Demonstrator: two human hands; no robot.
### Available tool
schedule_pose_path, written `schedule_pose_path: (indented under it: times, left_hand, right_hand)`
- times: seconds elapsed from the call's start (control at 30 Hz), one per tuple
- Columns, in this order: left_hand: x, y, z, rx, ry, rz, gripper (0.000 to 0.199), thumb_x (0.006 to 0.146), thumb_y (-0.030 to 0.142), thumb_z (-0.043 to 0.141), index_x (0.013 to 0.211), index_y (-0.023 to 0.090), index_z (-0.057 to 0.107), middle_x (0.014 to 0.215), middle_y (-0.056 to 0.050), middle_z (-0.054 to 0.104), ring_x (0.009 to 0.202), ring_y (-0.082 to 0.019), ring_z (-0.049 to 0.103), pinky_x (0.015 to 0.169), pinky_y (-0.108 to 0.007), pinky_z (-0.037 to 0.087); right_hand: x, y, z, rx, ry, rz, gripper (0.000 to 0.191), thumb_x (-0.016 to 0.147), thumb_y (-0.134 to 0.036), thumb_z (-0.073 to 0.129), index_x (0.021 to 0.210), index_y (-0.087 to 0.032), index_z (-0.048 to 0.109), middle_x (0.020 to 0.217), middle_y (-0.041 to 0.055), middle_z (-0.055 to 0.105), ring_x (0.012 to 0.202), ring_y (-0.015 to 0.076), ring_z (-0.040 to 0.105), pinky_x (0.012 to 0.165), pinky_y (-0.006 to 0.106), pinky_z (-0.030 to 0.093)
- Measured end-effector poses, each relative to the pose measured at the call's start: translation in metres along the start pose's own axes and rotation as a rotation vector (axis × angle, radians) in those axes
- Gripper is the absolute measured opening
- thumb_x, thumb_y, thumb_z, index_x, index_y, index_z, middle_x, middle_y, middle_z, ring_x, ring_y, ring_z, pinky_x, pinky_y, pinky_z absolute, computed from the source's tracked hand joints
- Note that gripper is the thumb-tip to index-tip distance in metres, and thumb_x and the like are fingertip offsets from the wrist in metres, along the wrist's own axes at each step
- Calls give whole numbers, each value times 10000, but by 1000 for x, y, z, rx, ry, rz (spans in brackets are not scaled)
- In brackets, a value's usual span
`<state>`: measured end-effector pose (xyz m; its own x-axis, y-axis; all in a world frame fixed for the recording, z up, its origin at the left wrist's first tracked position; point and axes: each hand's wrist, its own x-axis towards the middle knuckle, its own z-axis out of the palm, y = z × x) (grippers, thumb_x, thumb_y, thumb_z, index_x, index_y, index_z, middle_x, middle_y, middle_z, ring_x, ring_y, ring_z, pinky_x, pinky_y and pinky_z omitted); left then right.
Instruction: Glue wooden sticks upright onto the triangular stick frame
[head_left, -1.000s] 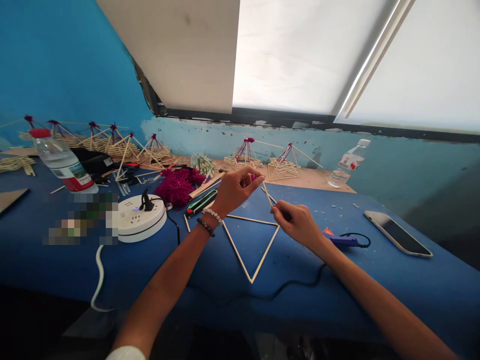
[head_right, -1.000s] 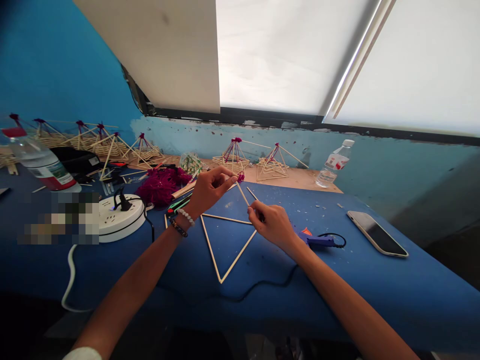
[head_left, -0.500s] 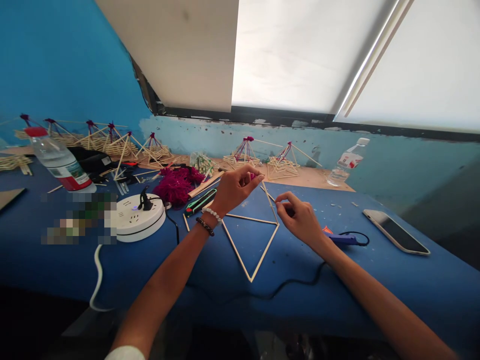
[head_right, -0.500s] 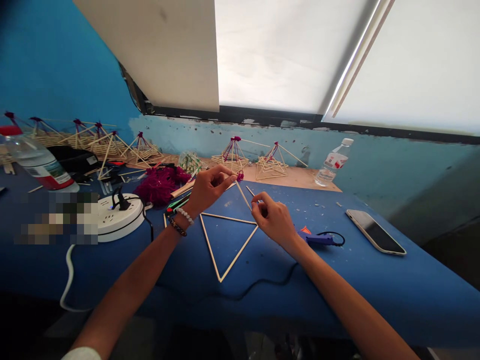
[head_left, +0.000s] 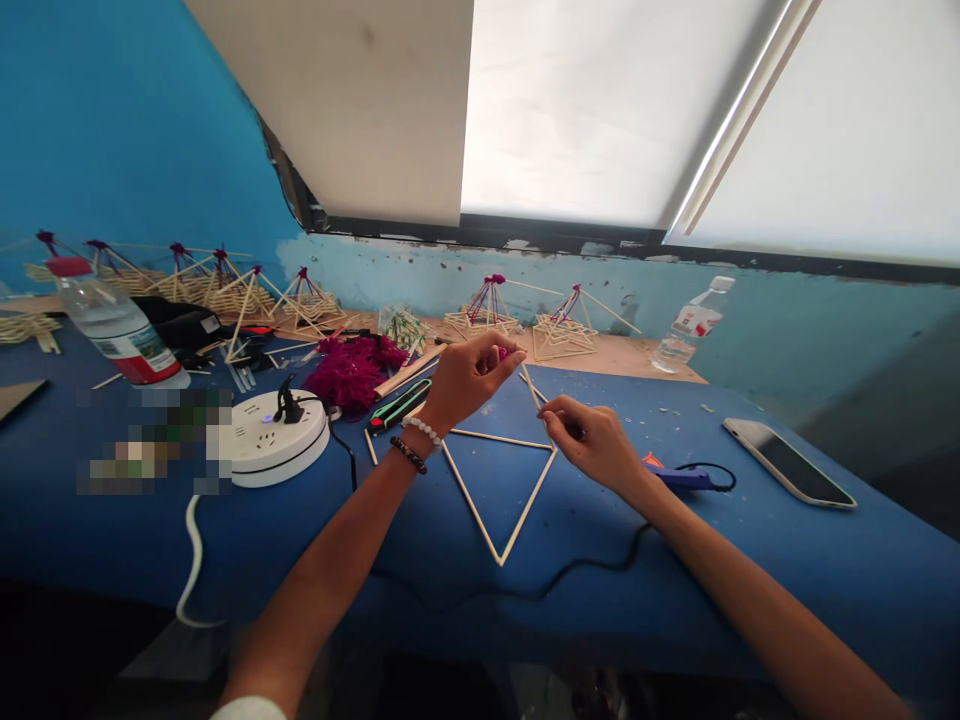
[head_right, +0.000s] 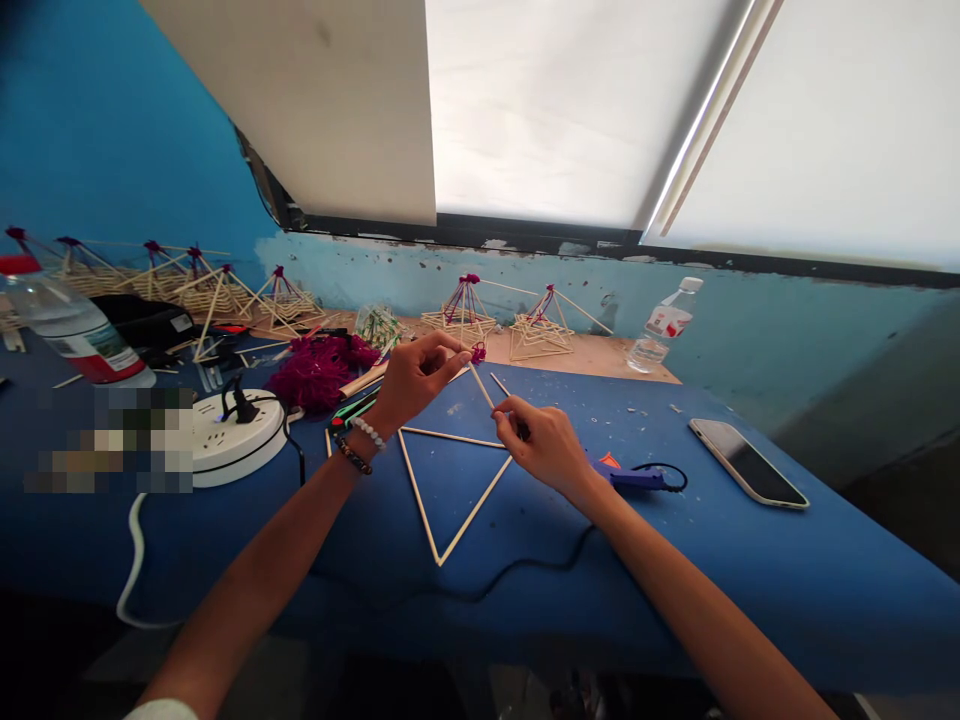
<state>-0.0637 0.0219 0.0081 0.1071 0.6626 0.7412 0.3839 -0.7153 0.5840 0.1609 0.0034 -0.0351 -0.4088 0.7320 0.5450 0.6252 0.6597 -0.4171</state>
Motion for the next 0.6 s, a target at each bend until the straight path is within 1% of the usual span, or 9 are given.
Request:
schedule_pose_path:
  times: [0.13,0.23,0.37,0.47,0.6]
  left_hand:
    - [0,0,0,-3,0,1,186,946,367,698,874,196,704,532,88,437,503,-77,369,516,-234,274]
    - [0,-1,0,5,2,3,182,947,365,697,878,197,704,526,92,425,502,-77,371,518,-231,276]
    - [0,-1,0,7,-3,-3,185,947,369,695,878,198,703,527,90,428,504,-80,377,519,-231,280]
    - [0,-1,0,-3,-2,-4,188,946,373,694,878,198,704,529,91,427,504,-78,371,518,-233,274]
    - [0,-1,0,-9,-3,-6,191,945,376,693,883,196,706,518,95,407,500,-79,359,517,-235,267]
  right_hand:
    - [-1,1,1,-9,3,-4,270,1000,-369,515,849,-198,660,545,-65,498,477,88,411,550,241,319]
    - [-1,1,1,12,1,2,239,1004,-361,514,926,-198,671,554,-71,525,471,85,405,548,235,322]
    - [-1,1,1,-10,4,-14,287,998,-370,518,796,-199,630,541,-65,486,477,85,399,543,239,311]
    - [-1,2,1,-7,-1,-13,258,998,-362,518,867,-199,668,538,-69,494,470,86,406,544,240,309]
    - [-1,2,1,-16,-4,-11,281,996,-366,519,813,-198,650,538,-63,490,476,86,413,547,241,306]
